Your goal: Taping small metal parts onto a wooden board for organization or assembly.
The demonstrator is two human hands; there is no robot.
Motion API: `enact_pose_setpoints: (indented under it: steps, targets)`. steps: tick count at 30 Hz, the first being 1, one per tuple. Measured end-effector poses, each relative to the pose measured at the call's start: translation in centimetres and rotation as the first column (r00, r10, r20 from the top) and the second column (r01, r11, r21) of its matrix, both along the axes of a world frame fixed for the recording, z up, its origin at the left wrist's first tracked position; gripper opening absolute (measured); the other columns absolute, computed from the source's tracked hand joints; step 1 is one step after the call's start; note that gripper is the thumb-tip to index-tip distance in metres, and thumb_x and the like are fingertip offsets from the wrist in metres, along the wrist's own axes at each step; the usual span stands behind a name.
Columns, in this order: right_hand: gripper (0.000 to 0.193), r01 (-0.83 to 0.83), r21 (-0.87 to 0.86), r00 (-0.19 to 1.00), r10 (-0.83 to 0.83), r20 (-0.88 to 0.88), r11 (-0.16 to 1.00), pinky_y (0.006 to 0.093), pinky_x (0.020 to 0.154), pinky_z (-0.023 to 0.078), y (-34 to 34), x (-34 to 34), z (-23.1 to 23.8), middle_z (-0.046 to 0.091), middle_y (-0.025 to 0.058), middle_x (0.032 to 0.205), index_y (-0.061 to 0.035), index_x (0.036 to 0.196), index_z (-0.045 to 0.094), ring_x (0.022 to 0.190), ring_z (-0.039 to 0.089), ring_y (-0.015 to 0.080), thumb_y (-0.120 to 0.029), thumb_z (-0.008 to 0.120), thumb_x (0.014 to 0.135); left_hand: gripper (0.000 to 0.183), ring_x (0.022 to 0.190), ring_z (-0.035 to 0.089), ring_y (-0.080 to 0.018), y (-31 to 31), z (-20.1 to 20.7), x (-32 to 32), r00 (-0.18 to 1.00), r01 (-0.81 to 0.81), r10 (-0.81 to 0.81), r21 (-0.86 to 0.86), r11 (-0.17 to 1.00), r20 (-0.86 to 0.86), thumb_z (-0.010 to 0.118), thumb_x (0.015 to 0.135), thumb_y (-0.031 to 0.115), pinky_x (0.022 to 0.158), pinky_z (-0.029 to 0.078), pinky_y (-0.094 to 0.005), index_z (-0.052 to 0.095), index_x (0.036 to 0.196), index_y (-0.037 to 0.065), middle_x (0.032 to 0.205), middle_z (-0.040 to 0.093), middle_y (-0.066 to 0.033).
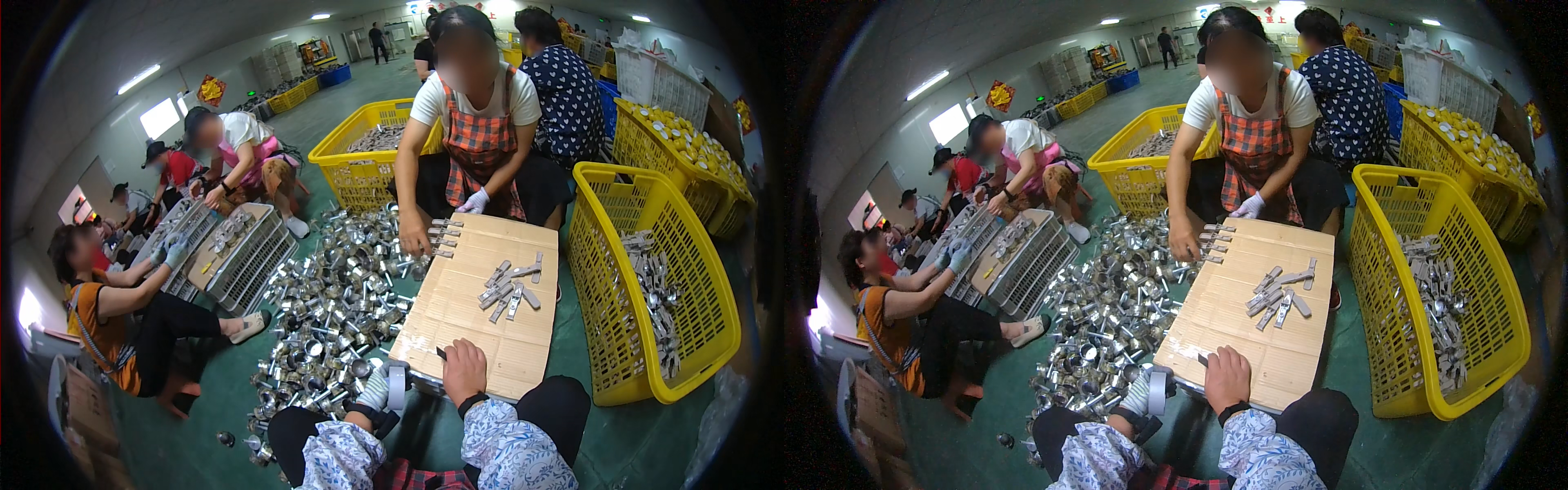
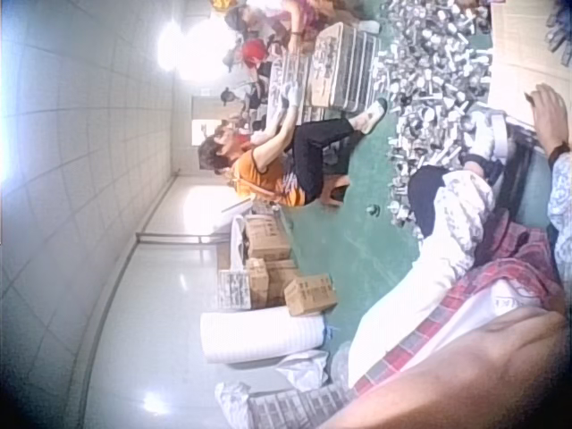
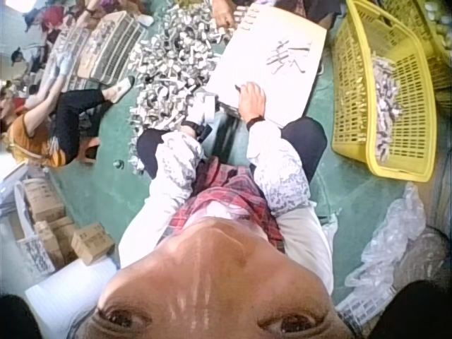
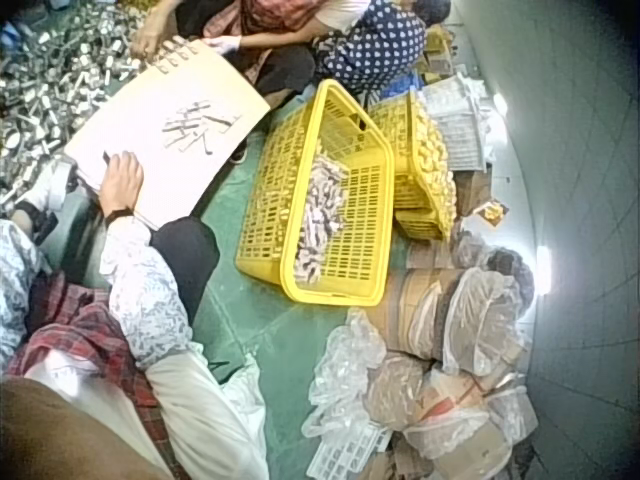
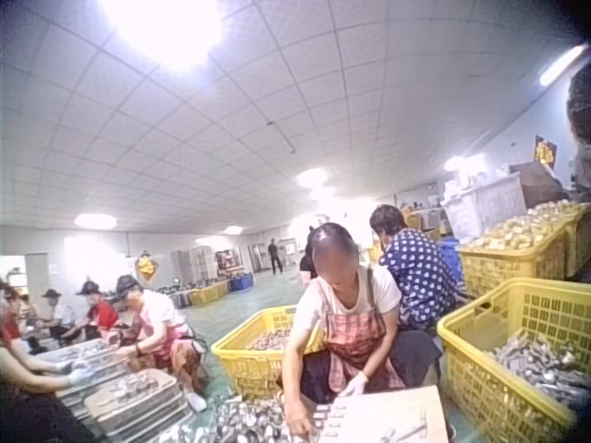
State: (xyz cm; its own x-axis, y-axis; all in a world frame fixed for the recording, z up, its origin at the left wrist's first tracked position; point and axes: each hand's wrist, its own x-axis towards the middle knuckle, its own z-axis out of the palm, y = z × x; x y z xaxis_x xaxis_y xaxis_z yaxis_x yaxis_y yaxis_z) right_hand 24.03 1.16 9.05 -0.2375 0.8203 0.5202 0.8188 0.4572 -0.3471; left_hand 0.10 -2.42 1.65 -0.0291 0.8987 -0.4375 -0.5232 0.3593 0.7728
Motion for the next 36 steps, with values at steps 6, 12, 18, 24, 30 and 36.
enact_pose_setpoints:
  steps: [6, 12, 18, 24, 30, 36]
  targets:
    - [0.020, 0.006, 0.001, 1.000, -0.006, 0.012, 1.000, 0.0489, 0.108, 0.044, 0.1, 0.2, -0.2, 0.067, 0.0131, 0.122, -0.0079, 0.107, 0.069, 0.128, 0.059, 0.0333, -0.019, 0.068, 0.090, 0.016, 0.070, 0.066, -0.0195, -0.3, 0.8, 0.7, 0.998, 0.000, 0.001, 0.022, 1.000, -0.055, 0.071, 0.100, 0.022, 0.063, 0.057, -0.0350, 0.076, 0.105, 0.008, 0.086, 0.070, -0.0046]
    - [0.021, 0.005, 0.001, 1.000, -0.005, 0.022, 1.000, 0.0486, 0.109, 0.044, 0.1, -0.1, -0.2, 0.067, 0.0125, 0.122, -0.0086, 0.108, 0.068, 0.128, 0.059, 0.0329, -0.019, 0.069, 0.090, 0.016, 0.071, 0.067, -0.0215, -0.1, 0.1, 0.0, 1.000, 0.007, -0.007, 0.028, 1.000, -0.022, 0.070, 0.100, 0.022, 0.065, 0.058, -0.0359, 0.076, 0.106, 0.008, 0.085, 0.071, -0.0058]
    - [0.022, 0.013, -0.019, 1.000, -0.012, 0.029, 1.000, 0.0483, 0.109, 0.043, 0.0, -0.1, -0.2, 0.067, 0.0117, 0.124, -0.0092, 0.109, 0.069, 0.129, 0.058, 0.0320, -0.020, 0.069, 0.090, 0.015, 0.070, 0.067, -0.0219, 0.0, -0.2, 0.2, 0.999, -0.016, 0.016, 0.004, 1.000, -0.050, 0.071, 0.099, 0.021, 0.065, 0.059, -0.0365, 0.077, 0.104, 0.008, 0.084, 0.071, -0.0061]
    - [0.023, 0.007, -0.022, 1.000, -0.007, 0.027, 1.000, 0.0484, 0.109, 0.042, 0.0, 0.0, -0.2, 0.066, 0.0116, 0.124, -0.0090, 0.109, 0.069, 0.129, 0.058, 0.0320, -0.020, 0.069, 0.090, 0.012, 0.069, 0.066, -0.0194, -0.1, 0.3, 0.3, 0.998, -0.001, 0.002, 0.015, 1.000, -0.061, 0.075, 0.097, 0.018, 0.064, 0.058, -0.0351, 0.077, 0.104, 0.009, 0.084, 0.070, -0.0053]
    - [0.023, 0.005, -0.009, 1.000, -0.005, 0.016, 1.000, 0.0485, 0.109, 0.043, 0.0, -0.1, -0.2, 0.066, 0.0121, 0.124, -0.0082, 0.110, 0.069, 0.129, 0.058, 0.0326, -0.019, 0.069, 0.089, 0.012, 0.070, 0.066, -0.0186, -0.2, 0.6, 0.3, 0.998, 0.005, -0.003, 0.023, 1.000, -0.069, 0.075, 0.097, 0.018, 0.064, 0.057, -0.0337, 0.077, 0.105, 0.009, 0.085, 0.070, -0.0046]
    - [0.022, 0.012, -0.009, 1.000, -0.012, 0.019, 1.000, 0.0484, 0.109, 0.043, 0.1, -0.1, -0.1, 0.067, 0.0118, 0.124, -0.0087, 0.108, 0.069, 0.129, 0.058, 0.0323, -0.019, 0.068, 0.089, 0.012, 0.071, 0.066, -0.0196, -0.2, 0.4, 0.3, 0.999, 0.006, -0.004, 0.038, 0.999, -0.043, 0.072, 0.099, 0.018, 0.065, 0.057, -0.0353, 0.077, 0.106, 0.009, 0.085, 0.070, -0.0052]
